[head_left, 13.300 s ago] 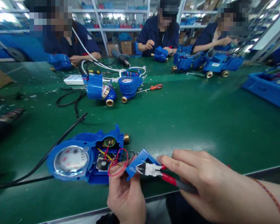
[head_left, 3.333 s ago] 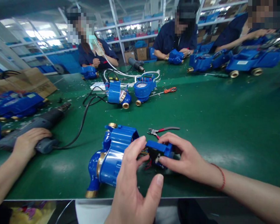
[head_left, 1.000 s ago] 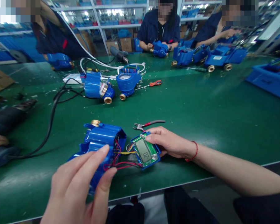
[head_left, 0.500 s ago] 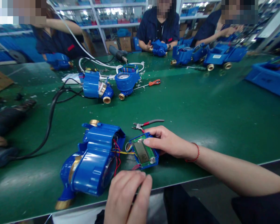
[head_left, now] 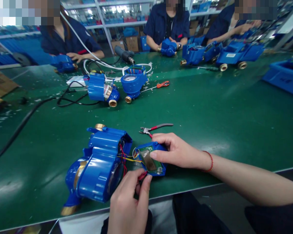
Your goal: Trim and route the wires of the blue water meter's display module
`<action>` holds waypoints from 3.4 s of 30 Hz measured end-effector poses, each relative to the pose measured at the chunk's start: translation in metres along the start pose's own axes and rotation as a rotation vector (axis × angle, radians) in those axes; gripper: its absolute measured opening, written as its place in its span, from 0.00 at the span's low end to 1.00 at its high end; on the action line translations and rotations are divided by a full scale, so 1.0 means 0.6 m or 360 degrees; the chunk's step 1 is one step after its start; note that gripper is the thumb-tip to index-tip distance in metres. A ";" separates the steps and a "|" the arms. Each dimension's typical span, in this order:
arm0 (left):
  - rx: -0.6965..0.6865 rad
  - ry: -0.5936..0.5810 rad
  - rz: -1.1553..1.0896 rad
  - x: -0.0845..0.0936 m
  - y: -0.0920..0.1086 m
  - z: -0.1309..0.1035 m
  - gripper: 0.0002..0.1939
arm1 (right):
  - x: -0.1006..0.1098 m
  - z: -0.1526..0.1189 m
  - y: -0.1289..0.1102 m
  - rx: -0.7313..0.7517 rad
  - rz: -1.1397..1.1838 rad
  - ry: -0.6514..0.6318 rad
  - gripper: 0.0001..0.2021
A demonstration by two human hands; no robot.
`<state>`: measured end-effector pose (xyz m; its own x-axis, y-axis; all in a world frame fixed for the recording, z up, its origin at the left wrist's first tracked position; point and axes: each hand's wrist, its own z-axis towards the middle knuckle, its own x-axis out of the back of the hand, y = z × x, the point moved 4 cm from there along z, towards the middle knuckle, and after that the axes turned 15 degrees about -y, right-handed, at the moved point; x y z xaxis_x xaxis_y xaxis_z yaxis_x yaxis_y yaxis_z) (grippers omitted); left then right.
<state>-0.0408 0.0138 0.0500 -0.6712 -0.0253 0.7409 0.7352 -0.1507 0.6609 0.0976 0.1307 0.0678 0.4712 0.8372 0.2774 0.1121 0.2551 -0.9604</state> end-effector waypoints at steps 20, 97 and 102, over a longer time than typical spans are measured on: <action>0.0233 -0.0084 -0.0400 0.006 -0.014 0.009 0.07 | -0.011 -0.002 0.021 -0.0353 0.0623 -0.0038 0.30; -0.0480 0.0342 0.0440 0.001 -0.019 -0.043 0.10 | 0.010 0.000 0.001 0.0377 -0.0472 -0.0312 0.38; -0.0361 0.0244 0.0405 -0.002 -0.011 -0.027 0.10 | 0.009 0.000 0.000 0.0464 -0.0719 -0.0312 0.37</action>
<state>-0.0467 -0.0014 0.0428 -0.4889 -0.2352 0.8400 0.8521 -0.3351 0.4021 0.0999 0.1353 0.0696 0.2582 0.6810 0.6852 0.0053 0.7083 -0.7059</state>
